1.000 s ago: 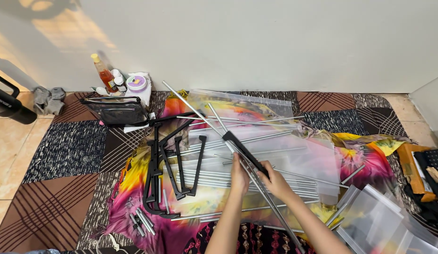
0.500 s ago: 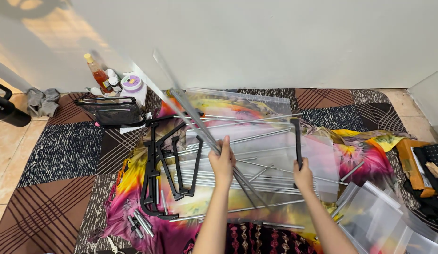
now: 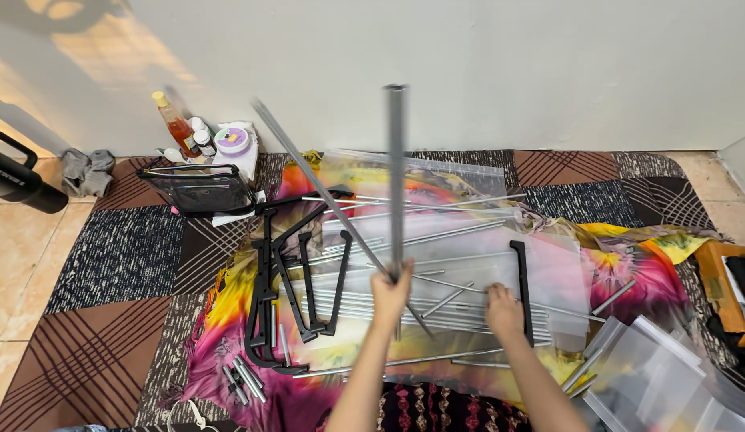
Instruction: The person assembles a metal frame by inserting silver rods into black plastic connectors. They repeatedly pick up rods and connectors, align them, and press them together to form a multi-rod structure.
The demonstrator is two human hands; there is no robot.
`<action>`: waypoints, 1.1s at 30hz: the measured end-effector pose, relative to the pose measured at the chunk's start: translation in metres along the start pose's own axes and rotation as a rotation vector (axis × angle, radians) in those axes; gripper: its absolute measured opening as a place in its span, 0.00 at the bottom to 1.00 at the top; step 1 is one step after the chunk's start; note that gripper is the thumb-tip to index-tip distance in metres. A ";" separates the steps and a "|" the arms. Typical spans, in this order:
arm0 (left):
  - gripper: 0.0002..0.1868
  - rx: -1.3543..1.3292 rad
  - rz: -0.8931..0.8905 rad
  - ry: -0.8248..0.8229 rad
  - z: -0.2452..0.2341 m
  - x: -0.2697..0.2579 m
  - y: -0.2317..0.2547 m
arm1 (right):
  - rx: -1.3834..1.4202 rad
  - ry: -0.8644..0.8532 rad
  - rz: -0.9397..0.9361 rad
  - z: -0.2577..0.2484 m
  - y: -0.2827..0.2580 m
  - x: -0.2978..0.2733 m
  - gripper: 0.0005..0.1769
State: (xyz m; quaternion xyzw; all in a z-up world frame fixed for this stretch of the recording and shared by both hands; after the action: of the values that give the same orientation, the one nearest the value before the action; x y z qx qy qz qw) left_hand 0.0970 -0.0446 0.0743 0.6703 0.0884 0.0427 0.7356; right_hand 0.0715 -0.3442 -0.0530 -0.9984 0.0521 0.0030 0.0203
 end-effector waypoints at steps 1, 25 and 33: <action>0.25 0.019 -0.026 -0.013 0.004 -0.005 -0.018 | 0.022 0.018 -0.027 0.004 -0.008 0.000 0.21; 0.12 0.031 0.155 -0.039 0.053 0.028 0.025 | 1.136 0.301 -0.287 -0.269 -0.139 0.053 0.13; 0.07 0.245 0.428 0.035 0.060 0.029 0.007 | 1.588 0.307 -0.373 -0.275 -0.181 0.050 0.34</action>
State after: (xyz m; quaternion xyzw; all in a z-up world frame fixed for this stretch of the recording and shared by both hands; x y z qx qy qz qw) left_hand 0.1366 -0.0974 0.0844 0.7571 -0.0381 0.1980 0.6214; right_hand 0.1411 -0.1807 0.2291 -0.6686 -0.1256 -0.1744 0.7119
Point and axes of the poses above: each hand's wrist, its own x-axis towards the middle knuckle, its own z-axis out of the palm, y = z × x, the point moved 2 cm from there along x, towards the middle knuckle, and after that the axes turned 2 degrees about x, right-handed, at the moved point
